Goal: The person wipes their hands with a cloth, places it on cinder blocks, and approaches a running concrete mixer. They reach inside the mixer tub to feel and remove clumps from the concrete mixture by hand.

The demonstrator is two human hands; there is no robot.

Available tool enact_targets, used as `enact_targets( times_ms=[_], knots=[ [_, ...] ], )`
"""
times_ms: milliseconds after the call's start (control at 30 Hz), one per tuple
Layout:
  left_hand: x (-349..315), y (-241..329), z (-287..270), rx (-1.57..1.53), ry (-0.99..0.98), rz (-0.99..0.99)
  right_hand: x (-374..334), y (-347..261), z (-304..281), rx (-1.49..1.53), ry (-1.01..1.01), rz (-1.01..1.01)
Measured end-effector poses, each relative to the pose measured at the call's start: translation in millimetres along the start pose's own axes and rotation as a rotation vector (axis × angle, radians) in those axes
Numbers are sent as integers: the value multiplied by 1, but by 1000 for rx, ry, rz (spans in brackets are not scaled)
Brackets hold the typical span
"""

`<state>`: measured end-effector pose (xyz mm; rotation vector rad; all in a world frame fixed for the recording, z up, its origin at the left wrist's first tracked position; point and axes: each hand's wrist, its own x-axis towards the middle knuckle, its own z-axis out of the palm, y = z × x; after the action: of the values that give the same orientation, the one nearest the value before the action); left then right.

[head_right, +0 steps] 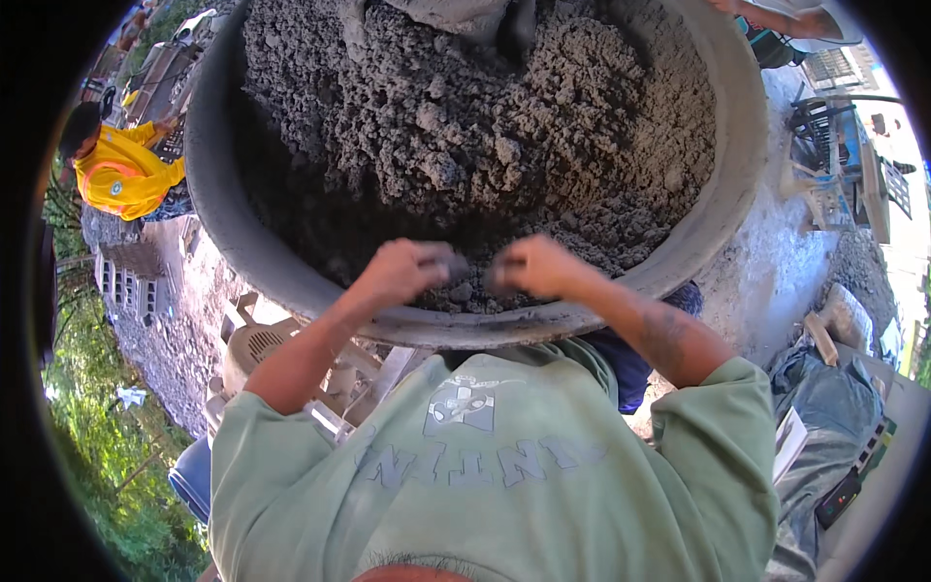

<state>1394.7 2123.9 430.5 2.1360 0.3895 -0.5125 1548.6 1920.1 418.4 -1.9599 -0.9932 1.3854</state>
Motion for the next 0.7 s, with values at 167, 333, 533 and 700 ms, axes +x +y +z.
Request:
enact_targets(
  times_ms=[167,333,533,700],
  knots=[
    [-15,-19,32,81,-218,97,-4,26,39,-212,-21,-56],
    [2,-25,17,-597,157,-66,24,-16,-12,525,315,27],
    [22,6,3,-1941,119,-163,48,-80,15,42,516,-501],
    [35,17,7,-2149,281,125,21,-92,11,-300,533,-770]
  ],
)
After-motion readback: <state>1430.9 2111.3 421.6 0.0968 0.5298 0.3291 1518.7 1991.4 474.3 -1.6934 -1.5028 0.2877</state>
